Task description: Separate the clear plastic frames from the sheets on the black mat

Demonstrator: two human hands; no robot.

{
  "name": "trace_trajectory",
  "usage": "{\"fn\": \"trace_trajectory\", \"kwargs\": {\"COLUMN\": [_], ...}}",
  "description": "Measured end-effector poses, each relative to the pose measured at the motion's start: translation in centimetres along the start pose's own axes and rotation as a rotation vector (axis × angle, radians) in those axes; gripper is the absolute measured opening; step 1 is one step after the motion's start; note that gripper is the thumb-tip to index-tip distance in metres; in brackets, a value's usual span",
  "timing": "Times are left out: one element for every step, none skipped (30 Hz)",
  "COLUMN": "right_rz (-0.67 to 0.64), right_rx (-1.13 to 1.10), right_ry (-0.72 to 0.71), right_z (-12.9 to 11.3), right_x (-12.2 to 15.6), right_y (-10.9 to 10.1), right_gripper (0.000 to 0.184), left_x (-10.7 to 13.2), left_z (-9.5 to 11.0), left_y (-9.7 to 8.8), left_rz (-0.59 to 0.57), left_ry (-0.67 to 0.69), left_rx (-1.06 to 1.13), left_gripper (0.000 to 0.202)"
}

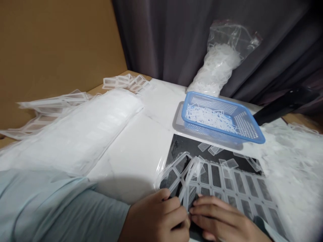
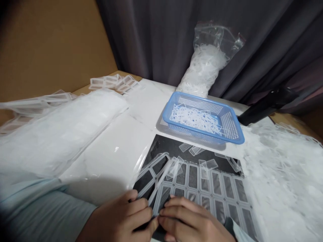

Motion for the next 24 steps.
{"fn": "trace_trajectory", "kwargs": {"right_rz": [0.005,0.012,0.026,0.036,0.036,0.034,0.028,0.014,-0.005,-0.020,-0.034,-0.045,-0.055,-0.063,-0.067,-0.068,-0.066,-0.061,-0.055,-0.050,-0.044,-0.040,-0.034,-0.027], "right_rx": [-0.049,-0.094,-0.131,-0.159,-0.182,-0.202,-0.221,-0.239,-0.257,-0.271,-0.282,-0.291,-0.297,-0.302,-0.308,-0.315,-0.323,-0.333,-0.342,-0.350,-0.357,-0.363,-0.368,-0.373], "right_ry": [0.014,0.025,0.034,0.045,0.059,0.073,0.087,0.103,0.123,0.138,0.150,0.159,0.165,0.171,0.178,0.186,0.198,0.210,0.220,0.227,0.232,0.235,0.235,0.235], "right_z": [0.1,0.2,0.4,0.5,0.7,0.8,0.9,1.0,1.1,1.2,1.2,1.3,1.3,1.3,1.3,1.3,1.3,1.4,1.4,1.4,1.4,1.4,1.4,1.4], "right_x": [0.1,0.2,0.3,0.4,0.6,0.8,0.9,1.1,1.3,1.4,1.5,1.6,1.6,1.6,1.7,1.7,1.7,1.6,1.6,1.6,1.6,1.6,1.5,1.5], "right_y": [0.1,0.1,0.1,0.1,0.1,0.2,0.2,0.2,0.3,0.4,0.4,0.4,0.5,0.5,0.5,0.5,0.5,0.5,0.5,0.5,0.5,0.5,0.5,0.5], "right_gripper": [0.021,0.020,0.020,0.020,0.020,0.021,0.021,0.021,0.022,0.023,0.024,0.025,0.025,0.026,0.026,0.026,0.025,0.024,0.024,0.023,0.023,0.023,0.023,0.023], "left_x": [0.0,0.1,0.1,0.2,0.2,0.2,0.2,0.2,0.2,0.2,0.2,0.2,0.2,0.2,0.2,0.2,0.2,0.2,0.1,0.1,0.1,0.1,0.1,0.1], "left_z": [0.0,-0.1,-0.2,-0.2,-0.2,-0.3,-0.3,-0.2,-0.2,-0.2,-0.2,-0.2,-0.2,-0.2,-0.2,-0.2,-0.3,-0.3,-0.3,-0.4,-0.4,-0.4,-0.3,-0.3], "left_y": [0.0,-0.1,-0.1,-0.1,-0.1,-0.1,-0.1,-0.1,-0.1,-0.2,-0.2,-0.2,-0.2,-0.2,-0.2,-0.2,-0.2,-0.2,-0.3,-0.3,-0.3,-0.3,-0.3,-0.4], "left_rz": [-0.023,-0.050,-0.080,-0.112,-0.141,-0.161,-0.170,-0.175,-0.173,-0.168,-0.167,-0.168,-0.173,-0.174,-0.174,-0.175,-0.173,-0.172,-0.171,-0.171,-0.170,-0.164,-0.160,-0.152], "left_ry": [0.015,0.029,0.038,0.051,0.061,0.061,0.067,0.072,0.070,0.071,0.070,0.068,0.065,0.065,0.066,0.070,0.069,0.068,0.067,0.067,0.065,0.067,0.066,0.066], "left_rx": [0.004,0.008,0.010,0.012,0.011,0.005,0.003,0.002,0.001,0.002,0.004,0.006,0.007,0.008,0.009,0.012,0.012,0.012,0.014,0.017,0.021,0.027,0.031,0.036], "left_gripper": [0.007,0.009,0.013,0.017,0.022,0.026,0.028,0.028,0.026,0.023,0.021,0.020,0.020,0.021,0.022,0.023,0.024,0.025,0.024,0.023,0.021,0.019,0.017,0.016]}}
Point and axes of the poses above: each hand's wrist, its own x-axis away from the middle knuckle, its own y-axis out of the palm, z = x × y, the point moved 4 cm from there along -x, towards the middle knuckle, and after that the axes turned 1 degree about z, right-handed, at the moved point
